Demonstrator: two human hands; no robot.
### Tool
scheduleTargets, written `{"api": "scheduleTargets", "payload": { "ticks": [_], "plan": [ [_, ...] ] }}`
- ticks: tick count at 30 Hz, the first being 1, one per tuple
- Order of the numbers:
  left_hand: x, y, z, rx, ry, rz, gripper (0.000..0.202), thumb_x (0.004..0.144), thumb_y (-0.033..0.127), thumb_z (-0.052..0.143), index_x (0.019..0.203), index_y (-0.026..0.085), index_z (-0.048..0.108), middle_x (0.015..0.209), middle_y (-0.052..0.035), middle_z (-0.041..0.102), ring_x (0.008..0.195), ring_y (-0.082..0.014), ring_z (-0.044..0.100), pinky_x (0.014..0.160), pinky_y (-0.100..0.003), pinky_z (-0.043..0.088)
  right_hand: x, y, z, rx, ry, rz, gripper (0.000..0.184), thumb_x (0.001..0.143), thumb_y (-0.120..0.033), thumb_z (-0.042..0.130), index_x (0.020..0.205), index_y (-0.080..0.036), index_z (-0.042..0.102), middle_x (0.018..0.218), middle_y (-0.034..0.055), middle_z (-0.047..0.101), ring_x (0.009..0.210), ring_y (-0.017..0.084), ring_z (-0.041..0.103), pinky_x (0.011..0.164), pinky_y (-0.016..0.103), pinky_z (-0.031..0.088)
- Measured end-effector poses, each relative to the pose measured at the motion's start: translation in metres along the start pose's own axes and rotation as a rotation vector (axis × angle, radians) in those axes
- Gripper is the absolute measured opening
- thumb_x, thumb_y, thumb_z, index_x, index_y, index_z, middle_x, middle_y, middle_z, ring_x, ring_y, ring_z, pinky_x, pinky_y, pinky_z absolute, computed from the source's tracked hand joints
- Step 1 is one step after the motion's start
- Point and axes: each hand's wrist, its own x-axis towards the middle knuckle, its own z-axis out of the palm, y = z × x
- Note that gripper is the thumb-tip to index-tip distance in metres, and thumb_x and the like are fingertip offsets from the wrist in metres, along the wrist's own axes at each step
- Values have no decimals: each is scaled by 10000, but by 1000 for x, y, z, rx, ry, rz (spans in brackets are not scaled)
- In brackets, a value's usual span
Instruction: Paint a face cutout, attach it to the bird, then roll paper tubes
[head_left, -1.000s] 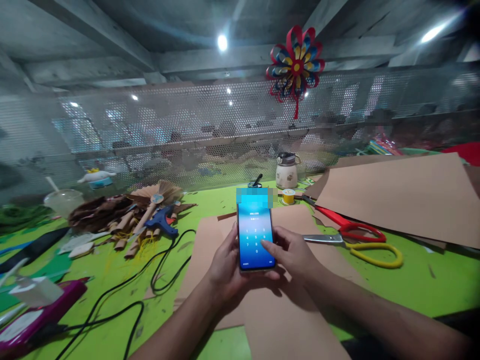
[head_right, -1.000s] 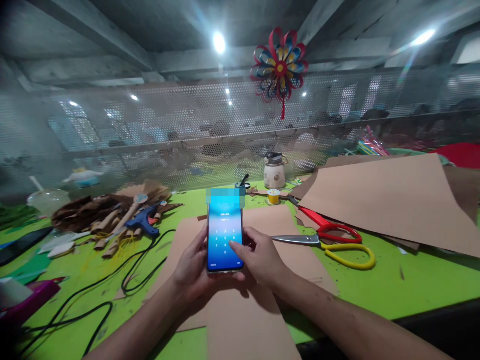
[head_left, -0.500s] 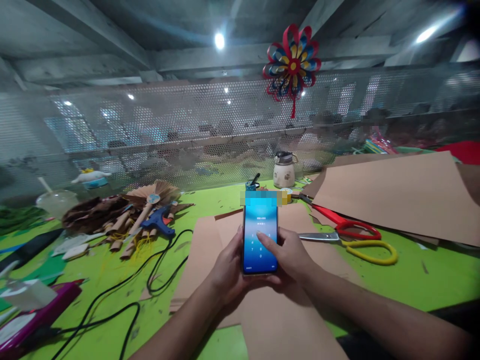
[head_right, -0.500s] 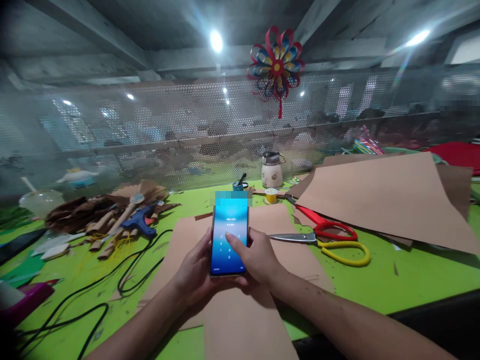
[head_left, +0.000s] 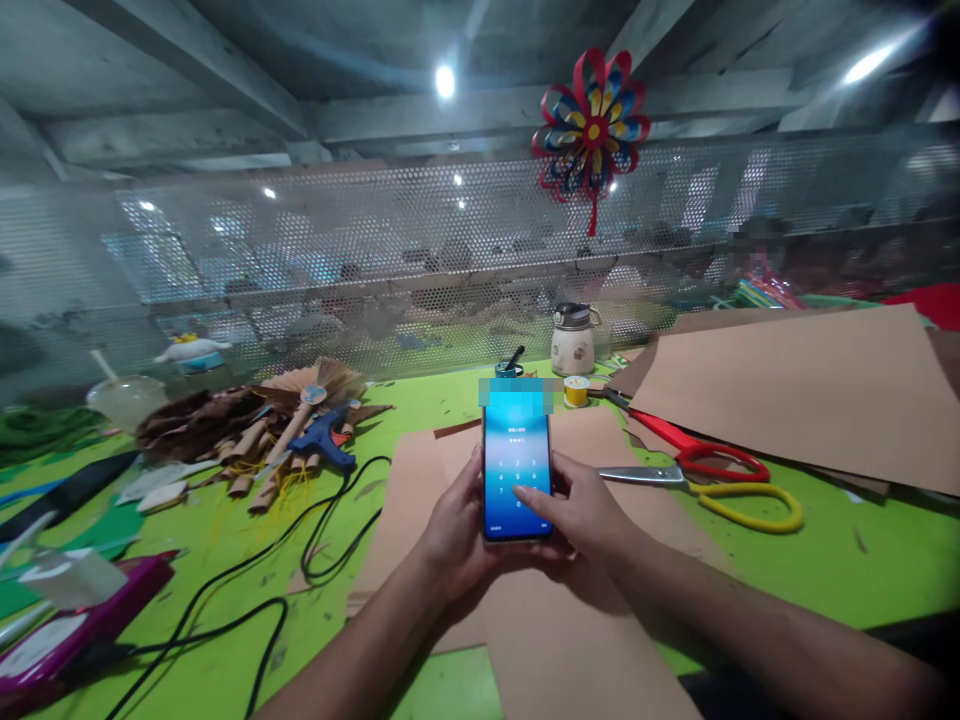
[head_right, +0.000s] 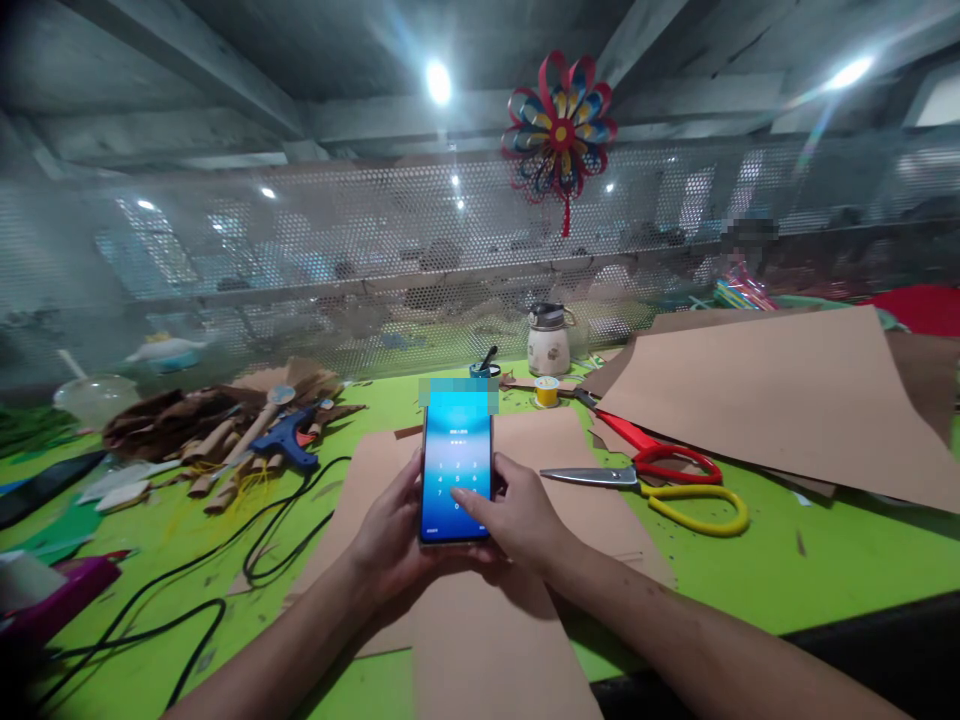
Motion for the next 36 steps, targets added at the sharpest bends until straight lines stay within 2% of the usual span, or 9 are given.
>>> {"api": "scheduleTargets", "payload": {
  "ticks": [4, 9, 13, 17, 29, 31, 33, 36],
  "plan": [
    [0, 0, 0, -6, -14, -3, 644, 939, 568, 323, 1223, 46, 571, 1103, -249, 660, 876, -375, 684, 773, -577, 523, 0, 1, 1, 16, -4, -11, 430, 760, -438, 694, 1052, -135, 608, 945, 96, 702, 817, 225, 659, 707, 348, 553],
    [-2, 1, 2, -17, 32, -14, 653, 931, 579, 340, 1230, 45, 568, 1073, -236, 671, 832, -361, 690, 779, -576, 519, -1, -2, 1, 37, -9, -35, 425, 817, -495, 623, 1013, -117, 617, 902, 97, 691, 769, 202, 639, 660, 312, 534],
    [-3, 2, 5, -30, 77, -11, 607, 940, 553, 345, 1239, 72, 564, 1076, -214, 675, 834, -341, 690, 736, -545, 544, -3, -3, 1, 50, -20, -40, 416, 835, -516, 597, 1004, -137, 616, 853, 66, 674, 712, 170, 611, 605, 272, 508],
    [-4, 3, 7, -39, 87, -4, 583, 944, 534, 353, 1249, 81, 556, 1069, -210, 678, 845, -350, 688, 721, -560, 546, -4, -4, 0, 21, -15, -16, 412, 848, -540, 571, 969, -149, 613, 802, 45, 657, 642, 146, 581, 536, 248, 468],
    [-3, 0, 4, -100, 22, 56, 495, 962, 466, 362, 1271, 130, 555, 1061, -180, 691, 901, -365, 676, 697, -576, 549, -4, 2, 1, 34, -52, -48, 432, 891, -533, 518, 1068, -146, 588, 875, 73, 674, 739, 178, 627, 610, 290, 503],
    [-4, 2, 3, -121, 8, 49, 495, 966, 466, 351, 1279, 141, 554, 1091, -179, 683, 931, -366, 668, 715, -581, 543, -3, 3, 0, 16, -26, -86, 402, 904, -511, 507, 1087, -159, 574, 934, 78, 668, 784, 189, 633, 653, 317, 521],
    [-4, 4, 3, -138, -28, 30, 515, 966, 479, 340, 1297, 141, 544, 1129, -191, 666, 970, -372, 655, 759, -600, 522, -1, 3, -3, -77, 90, -186, 379, 914, -470, 507, 1151, -177, 550, 1044, 93, 641, 889, 211, 623, 726, 359, 529],
    [-4, 6, 1, -131, -55, 21, 582, 954, 521, 338, 1273, 87, 559, 1129, -232, 652, 994, -392, 639, 808, -614, 487, -1, 0, -9, -328, 314, -481, 348, 911, -367, 533, 1217, -200, 539, 1177, 109, 562, 1093, 247, 539, 889, 439, 484]
  ]
}}
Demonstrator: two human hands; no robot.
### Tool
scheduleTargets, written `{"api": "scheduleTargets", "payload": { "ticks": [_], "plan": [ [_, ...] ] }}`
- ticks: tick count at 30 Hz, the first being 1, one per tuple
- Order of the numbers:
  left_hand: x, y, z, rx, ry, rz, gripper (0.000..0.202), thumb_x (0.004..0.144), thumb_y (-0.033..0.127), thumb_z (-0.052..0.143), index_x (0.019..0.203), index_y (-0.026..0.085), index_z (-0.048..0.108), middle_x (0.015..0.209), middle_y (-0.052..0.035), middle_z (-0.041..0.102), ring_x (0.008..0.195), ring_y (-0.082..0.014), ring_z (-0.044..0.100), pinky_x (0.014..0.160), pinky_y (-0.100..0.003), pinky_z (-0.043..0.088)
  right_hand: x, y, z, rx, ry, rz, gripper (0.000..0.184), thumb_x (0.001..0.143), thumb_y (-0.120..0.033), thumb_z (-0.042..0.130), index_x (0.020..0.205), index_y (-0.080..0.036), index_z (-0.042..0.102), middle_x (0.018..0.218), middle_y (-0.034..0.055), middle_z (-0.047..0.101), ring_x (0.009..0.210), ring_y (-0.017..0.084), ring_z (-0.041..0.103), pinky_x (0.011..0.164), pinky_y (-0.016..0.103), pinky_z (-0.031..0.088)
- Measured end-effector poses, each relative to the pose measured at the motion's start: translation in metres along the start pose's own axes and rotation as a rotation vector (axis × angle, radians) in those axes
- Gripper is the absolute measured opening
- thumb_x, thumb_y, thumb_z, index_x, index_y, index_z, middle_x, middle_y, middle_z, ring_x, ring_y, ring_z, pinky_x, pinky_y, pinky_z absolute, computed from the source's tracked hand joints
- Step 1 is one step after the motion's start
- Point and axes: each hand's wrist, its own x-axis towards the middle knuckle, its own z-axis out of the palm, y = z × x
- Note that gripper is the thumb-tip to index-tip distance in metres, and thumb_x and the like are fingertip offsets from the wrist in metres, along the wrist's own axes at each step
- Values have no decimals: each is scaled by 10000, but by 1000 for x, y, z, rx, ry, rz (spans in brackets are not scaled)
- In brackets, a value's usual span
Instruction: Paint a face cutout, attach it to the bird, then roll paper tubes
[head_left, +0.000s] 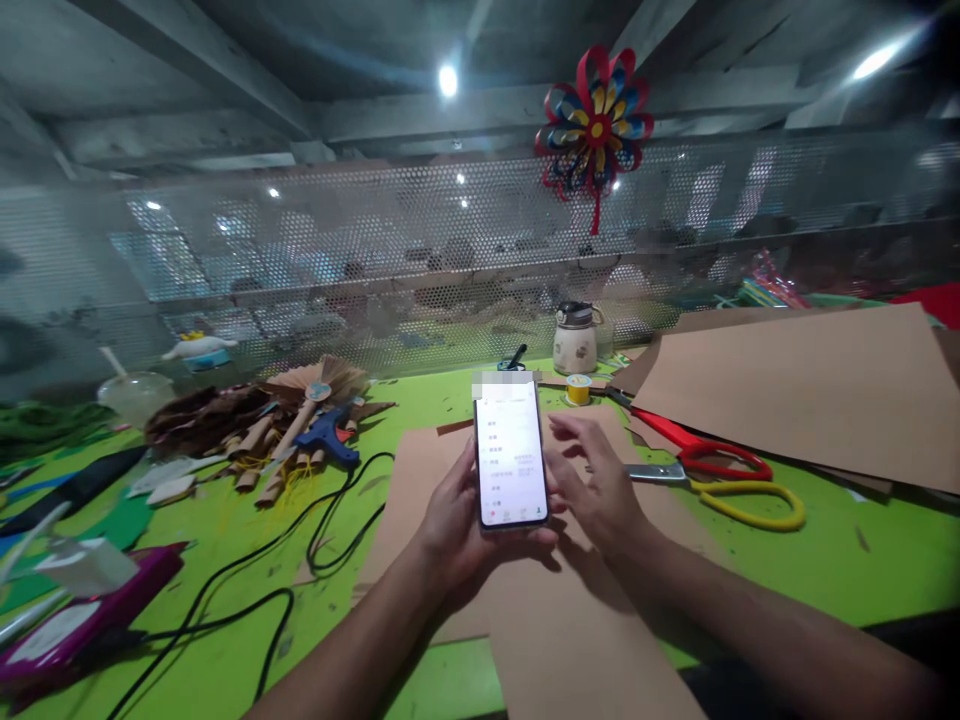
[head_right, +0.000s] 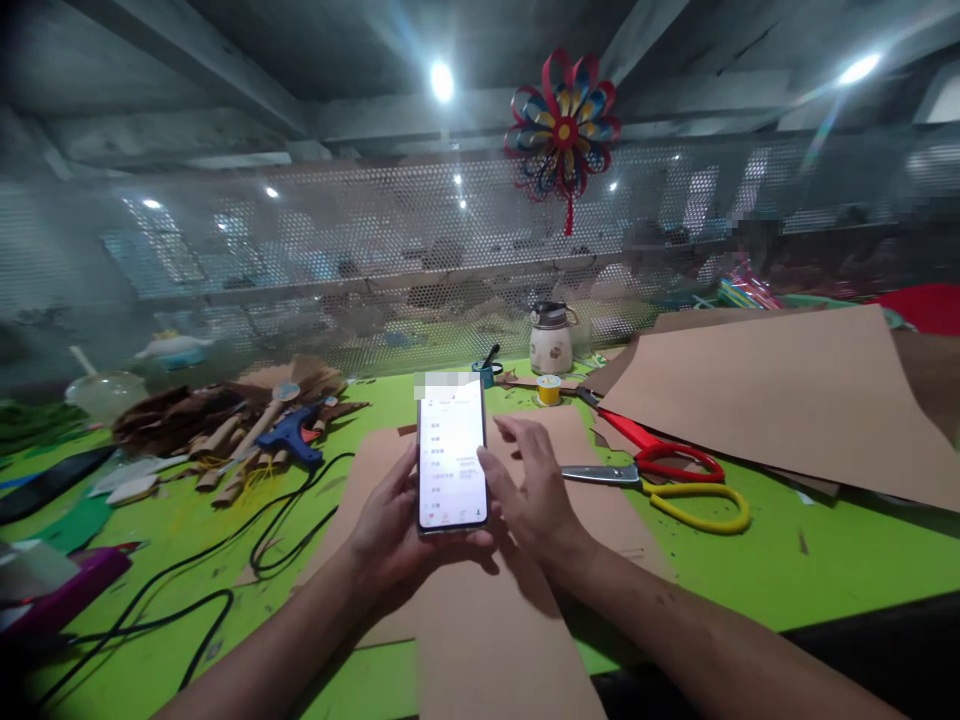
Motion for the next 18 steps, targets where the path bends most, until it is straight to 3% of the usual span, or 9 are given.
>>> {"api": "scheduleTargets", "payload": {
  "ticks": [3, 8, 14, 18],
  "plan": [
    [1, 1, -3, -32, 43, 29, 574, 949, 518, 362, 1272, 86, 560, 1117, -221, 658, 963, -371, 648, 811, -585, 487, 0, -1, -5, -147, 14, -283, 280, 899, -268, 544, 1167, -210, 599, 1201, 112, 518, 1171, 262, 472, 951, 473, 448],
    [4, 0, -5, -123, 94, 90, 560, 952, 491, 381, 1294, 79, 543, 1107, -192, 670, 976, -317, 653, 875, -479, 485, -8, -9, -6, -263, -183, -525, 295, 858, -232, 594, 1147, -185, 631, 1313, 135, 467, 1225, 298, 415, 973, 499, 434],
    [4, 3, 1, -144, 152, 141, 550, 947, 485, 392, 1225, 52, 587, 1049, -182, 688, 1008, -298, 644, 926, -428, 469, -18, -23, -6, -401, -401, -594, 321, 844, -291, 609, 1147, -190, 637, 1410, 143, 422, 1321, 338, 321, 1034, 552, 359],
    [4, 4, 2, -144, 161, 142, 549, 944, 495, 391, 1203, 59, 602, 1028, -179, 692, 993, -296, 649, 916, -426, 474, -19, -28, -6, -400, -393, -608, 295, 837, -290, 615, 1112, -188, 644, 1402, 149, 430, 1313, 336, 337, 1038, 551, 354]
  ]
}}
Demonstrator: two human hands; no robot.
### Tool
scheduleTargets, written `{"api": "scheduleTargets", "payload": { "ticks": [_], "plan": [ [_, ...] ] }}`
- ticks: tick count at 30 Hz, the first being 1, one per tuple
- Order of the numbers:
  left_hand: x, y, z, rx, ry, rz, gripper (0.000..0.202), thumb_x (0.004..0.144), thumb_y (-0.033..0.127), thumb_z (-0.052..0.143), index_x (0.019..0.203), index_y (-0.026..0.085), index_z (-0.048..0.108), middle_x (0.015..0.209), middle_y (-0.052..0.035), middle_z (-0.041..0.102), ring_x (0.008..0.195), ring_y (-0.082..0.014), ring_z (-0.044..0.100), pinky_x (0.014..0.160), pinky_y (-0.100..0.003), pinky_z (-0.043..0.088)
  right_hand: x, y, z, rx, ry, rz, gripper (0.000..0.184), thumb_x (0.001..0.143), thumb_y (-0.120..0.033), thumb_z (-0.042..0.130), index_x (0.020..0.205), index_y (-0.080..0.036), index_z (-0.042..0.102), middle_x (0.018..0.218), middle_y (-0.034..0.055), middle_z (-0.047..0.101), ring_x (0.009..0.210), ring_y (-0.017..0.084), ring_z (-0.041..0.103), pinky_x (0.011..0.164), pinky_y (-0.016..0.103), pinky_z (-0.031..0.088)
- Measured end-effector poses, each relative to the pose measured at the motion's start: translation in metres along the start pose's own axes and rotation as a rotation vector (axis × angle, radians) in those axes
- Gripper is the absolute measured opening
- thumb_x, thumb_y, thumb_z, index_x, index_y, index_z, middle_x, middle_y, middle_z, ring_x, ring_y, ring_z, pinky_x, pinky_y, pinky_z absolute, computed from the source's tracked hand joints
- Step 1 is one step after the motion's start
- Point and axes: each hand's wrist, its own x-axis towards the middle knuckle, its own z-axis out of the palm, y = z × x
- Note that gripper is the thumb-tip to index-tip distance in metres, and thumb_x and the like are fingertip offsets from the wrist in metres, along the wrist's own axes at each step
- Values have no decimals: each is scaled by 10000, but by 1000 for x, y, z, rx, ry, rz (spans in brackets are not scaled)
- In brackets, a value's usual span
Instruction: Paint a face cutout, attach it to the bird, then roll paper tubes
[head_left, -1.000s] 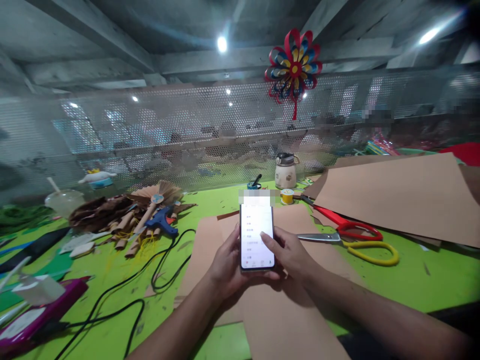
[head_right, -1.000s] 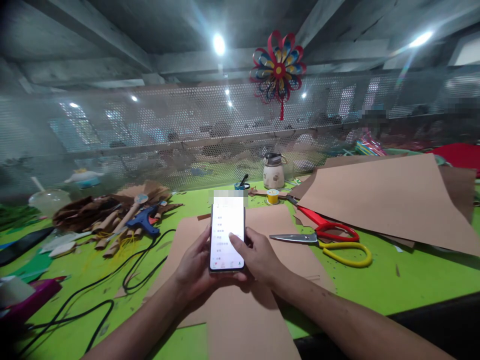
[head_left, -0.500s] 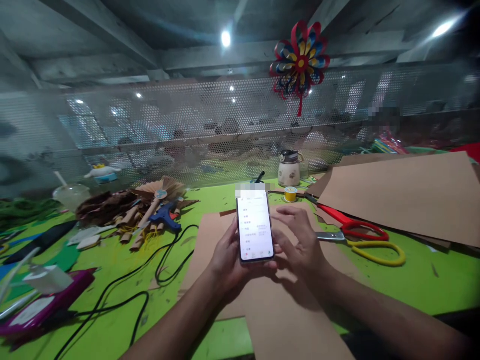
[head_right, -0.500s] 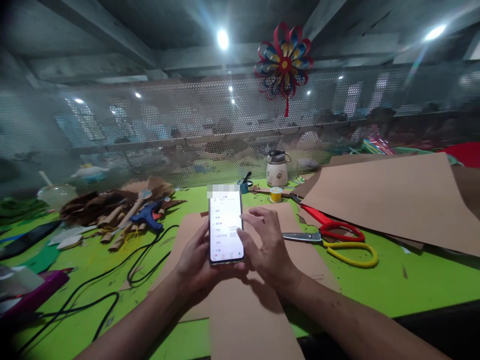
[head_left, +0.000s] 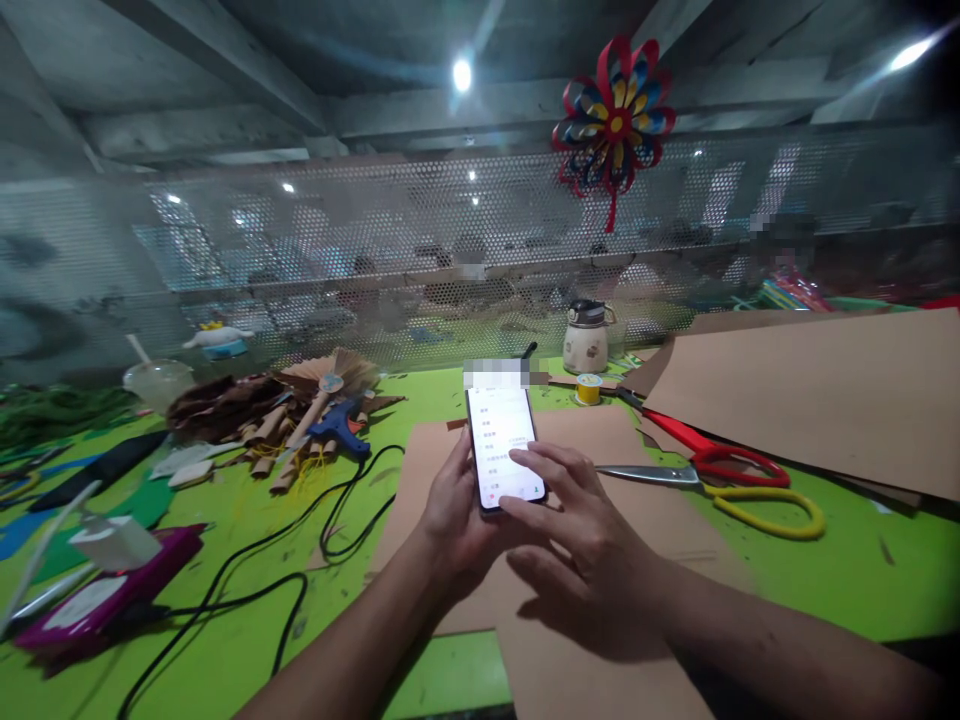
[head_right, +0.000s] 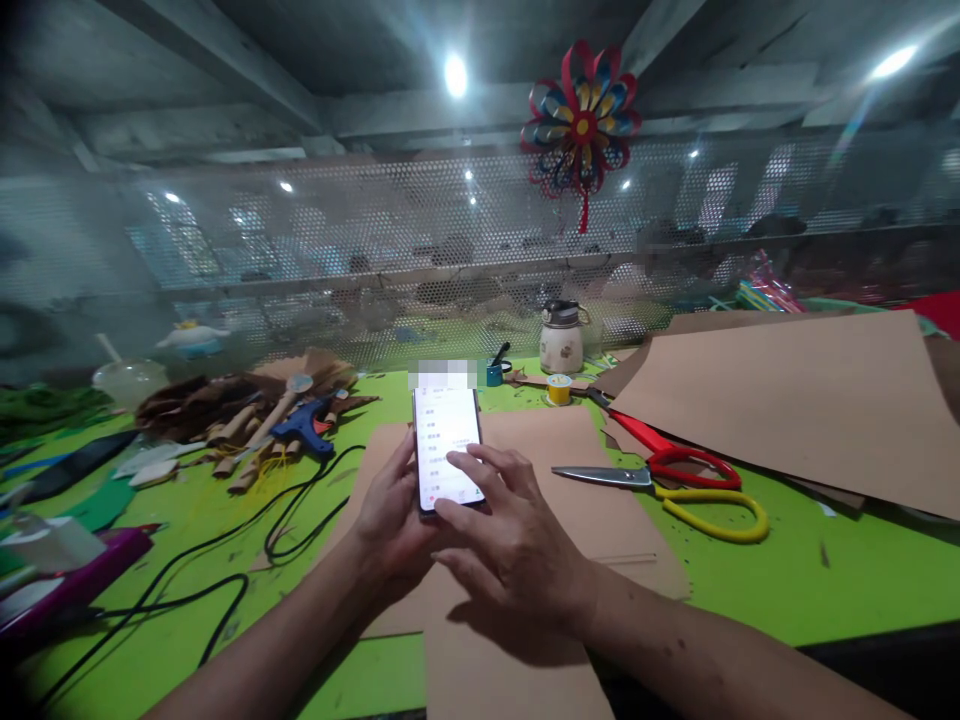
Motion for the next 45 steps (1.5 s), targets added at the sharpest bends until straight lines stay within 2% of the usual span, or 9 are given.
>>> {"api": "scheduleTargets", "payload": {
  "ticks": [6, 17, 25, 32, 38, 45],
  "plan": [
    [1, 0, -4, -11, -61, -26, 546, 945, 504, 384, 1244, 91, 578, 1061, -176, 681, 1003, -307, 645, 901, -454, 477, -1, -2, 1, -14, -6, -17, 245, 852, -282, 586, 1069, -193, 660, 1395, 135, 438, 1307, 333, 336, 1034, 549, 342],
    [-2, 0, 3, -7, -25, -43, 586, 951, 523, 347, 1253, 71, 567, 1083, -188, 671, 1020, -305, 635, 932, -455, 460, -4, -2, 5, -47, -28, -6, 320, 882, -335, 562, 1179, -225, 610, 1446, 115, 410, 1350, 327, 295, 1036, 552, 284],
    [0, 0, -2, 9, -98, -47, 569, 954, 502, 369, 1286, 74, 545, 1092, -183, 669, 1024, -296, 636, 933, -439, 464, -3, -3, 5, -65, -65, 2, 354, 893, -371, 549, 1215, -230, 589, 1455, 120, 405, 1366, 325, 273, 1043, 561, 269],
    [-1, -2, 4, 2, -4, -31, 556, 951, 476, 398, 1325, 81, 512, 1090, -176, 673, 1005, -288, 648, 951, -423, 454, -2, -3, 5, -116, -111, 7, 411, 904, -402, 530, 1270, -216, 556, 1489, 126, 370, 1396, 335, 226, 1062, 589, 230],
    [0, -2, -2, -11, -55, -49, 545, 948, 476, 410, 1318, 93, 523, 1086, -168, 678, 1011, -282, 646, 942, -416, 462, -1, -5, 4, -129, -113, 4, 428, 898, -424, 534, 1269, -212, 557, 1484, 137, 382, 1395, 341, 230, 1047, 603, 252],
    [-2, -2, 3, 19, -31, -42, 545, 946, 480, 407, 1270, 70, 560, 1041, -175, 690, 989, -287, 656, 929, -418, 475, -1, -6, 4, -123, -119, 21, 417, 888, -415, 551, 1256, -220, 560, 1498, 127, 362, 1400, 336, 223, 1055, 608, 256]
  ]
}}
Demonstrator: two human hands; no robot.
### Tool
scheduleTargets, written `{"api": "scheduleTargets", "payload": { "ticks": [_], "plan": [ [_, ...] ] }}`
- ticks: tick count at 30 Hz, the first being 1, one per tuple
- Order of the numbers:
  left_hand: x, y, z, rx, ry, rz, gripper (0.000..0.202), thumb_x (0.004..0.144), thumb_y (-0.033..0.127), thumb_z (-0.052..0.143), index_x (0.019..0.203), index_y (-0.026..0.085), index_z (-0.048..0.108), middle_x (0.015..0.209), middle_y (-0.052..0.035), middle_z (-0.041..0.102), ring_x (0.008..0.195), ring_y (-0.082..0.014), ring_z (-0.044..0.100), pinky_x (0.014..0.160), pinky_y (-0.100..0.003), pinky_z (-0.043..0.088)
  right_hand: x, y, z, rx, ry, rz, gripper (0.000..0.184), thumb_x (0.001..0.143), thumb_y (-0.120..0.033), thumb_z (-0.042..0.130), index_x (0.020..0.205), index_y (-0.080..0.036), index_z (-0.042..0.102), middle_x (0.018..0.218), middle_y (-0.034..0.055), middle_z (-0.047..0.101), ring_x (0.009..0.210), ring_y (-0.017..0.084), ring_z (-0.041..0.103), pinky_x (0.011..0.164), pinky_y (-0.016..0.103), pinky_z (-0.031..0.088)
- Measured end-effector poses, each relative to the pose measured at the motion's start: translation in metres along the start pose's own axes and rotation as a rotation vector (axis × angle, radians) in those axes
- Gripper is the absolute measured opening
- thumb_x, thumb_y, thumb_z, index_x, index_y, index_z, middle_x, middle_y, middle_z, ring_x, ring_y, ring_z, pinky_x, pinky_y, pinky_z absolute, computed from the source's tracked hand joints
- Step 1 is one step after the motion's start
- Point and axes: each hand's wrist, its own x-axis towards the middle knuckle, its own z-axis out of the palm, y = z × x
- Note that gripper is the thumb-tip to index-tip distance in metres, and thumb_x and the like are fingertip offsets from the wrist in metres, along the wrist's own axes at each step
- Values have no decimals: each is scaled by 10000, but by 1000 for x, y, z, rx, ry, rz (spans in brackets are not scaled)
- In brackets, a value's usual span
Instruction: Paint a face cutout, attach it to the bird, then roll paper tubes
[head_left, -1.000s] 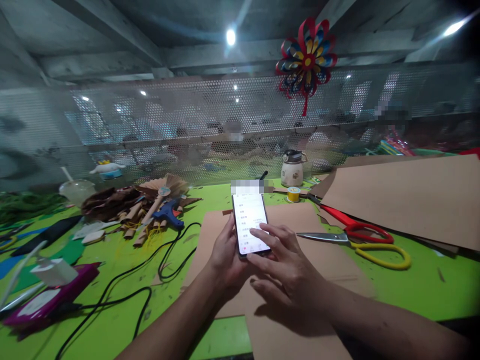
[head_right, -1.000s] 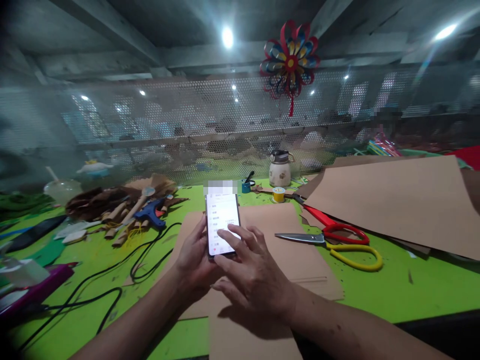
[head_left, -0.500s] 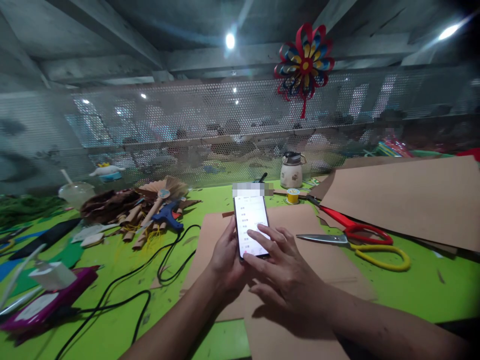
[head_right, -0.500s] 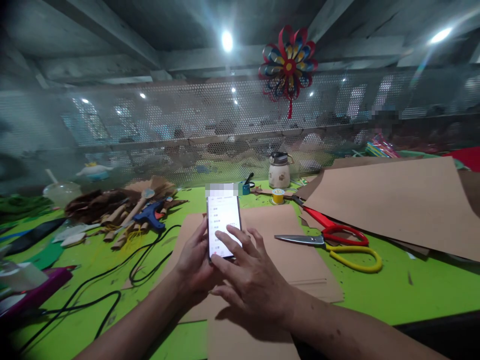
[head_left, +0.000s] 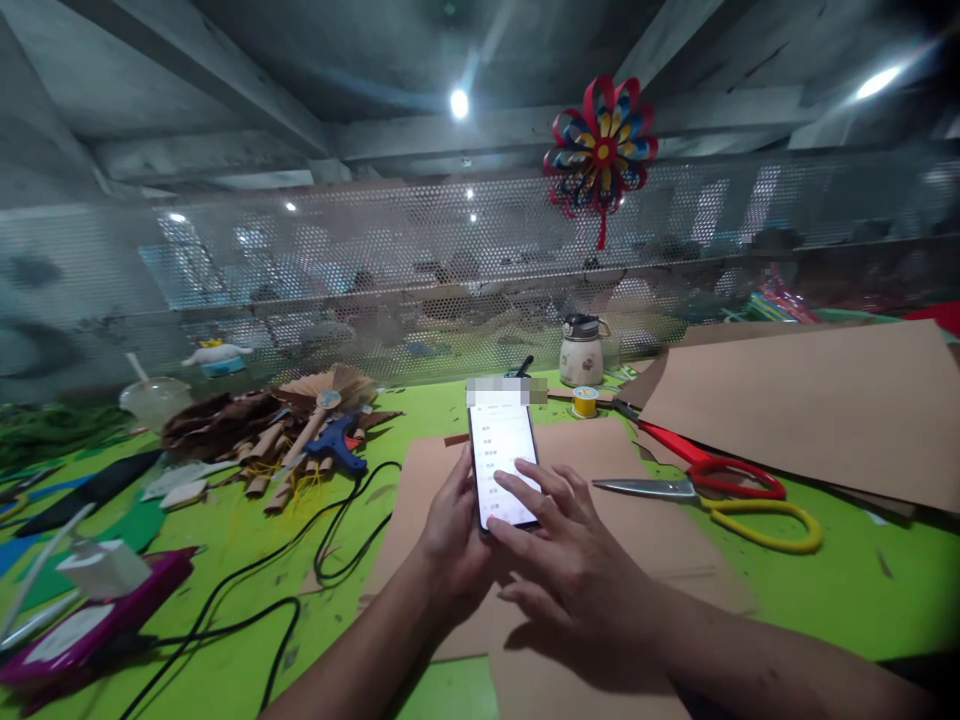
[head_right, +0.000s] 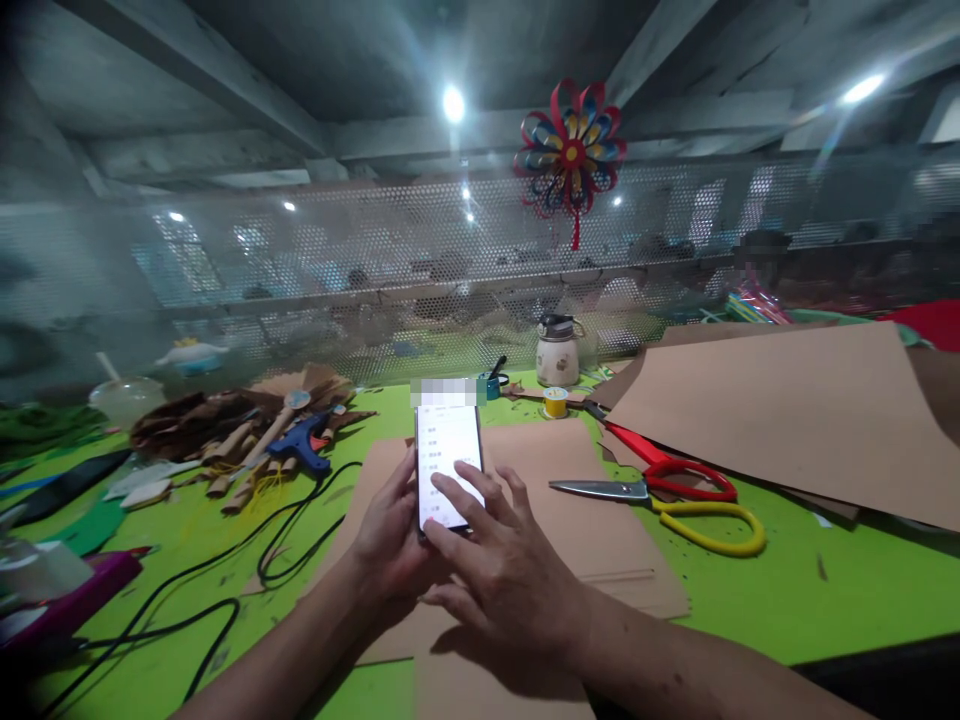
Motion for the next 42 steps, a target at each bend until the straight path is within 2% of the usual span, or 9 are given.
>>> {"api": "scheduleTargets", "payload": {
  "ticks": [5, 11, 16, 23, 27, 30, 35, 42],
  "plan": [
    [0, 0, 4, -6, 41, 9, 549, 950, 484, 388, 1200, 43, 598, 1005, -175, 699, 968, -275, 664, 913, -391, 488, 0, -1, -1, 4, 13, 7, 428, 873, -421, 571, 1245, -208, 561, 1490, 138, 367, 1385, 348, 246, 1056, 615, 256],
    [1, 0, -2, -22, 64, 42, 488, 960, 451, 385, 1082, 61, 653, 953, -158, 713, 870, -244, 684, 887, -372, 495, -1, 3, 4, 57, 132, 18, 397, 871, -321, 572, 1239, -175, 544, 1432, 164, 405, 1334, 340, 304, 1036, 582, 315],
    [2, -1, -7, -43, -35, 27, 473, 958, 437, 402, 1144, 71, 636, 1026, -161, 704, 935, -264, 671, 915, -403, 473, 0, 8, 7, 97, 248, 38, 308, 860, -234, 579, 1160, -164, 568, 1363, 165, 447, 1260, 329, 371, 992, 542, 383],
    [0, -1, -2, -37, -12, -8, 497, 948, 468, 403, 1126, 70, 642, 1005, -171, 709, 892, -285, 679, 905, -453, 466, -1, 9, 8, 114, 276, 81, 271, 851, -162, 548, 1120, -183, 573, 1324, 151, 476, 1216, 313, 415, 966, 541, 401],
    [1, 0, -4, -53, 1, -20, 500, 946, 455, 418, 1196, 65, 606, 1070, -177, 691, 920, -281, 671, 901, -433, 462, -1, 11, 8, 113, 261, 102, 228, 844, -163, 545, 1070, -171, 571, 1288, 157, 502, 1185, 317, 433, 956, 546, 397],
    [2, 0, -6, -36, -40, -6, 497, 952, 451, 404, 1243, 89, 581, 1125, -174, 673, 944, -292, 662, 896, -449, 458, -1, 15, 8, 114, 309, 117, 266, 848, -158, 538, 1114, -159, 537, 1243, 158, 533, 1158, 309, 451, 955, 545, 393],
    [2, 1, -10, 58, -156, -22, 565, 951, 511, 356, 1270, 96, 569, 1048, -194, 684, 884, -316, 668, 841, -477, 466, 3, 19, 6, 115, 358, 165, 388, 867, -140, 510, 1251, -168, 463, 1224, 143, 552, 1169, 296, 451, 968, 535, 394],
    [-1, 0, -8, 73, -159, -15, 533, 963, 487, 337, 1223, 106, 605, 1040, -194, 685, 913, -312, 657, 852, -483, 457, 3, 23, 4, 5, 326, 228, 498, 885, -194, 518, 1369, -154, 408, 1389, 163, 445, 1319, 327, 336, 1031, 557, 356]
  ]
}}
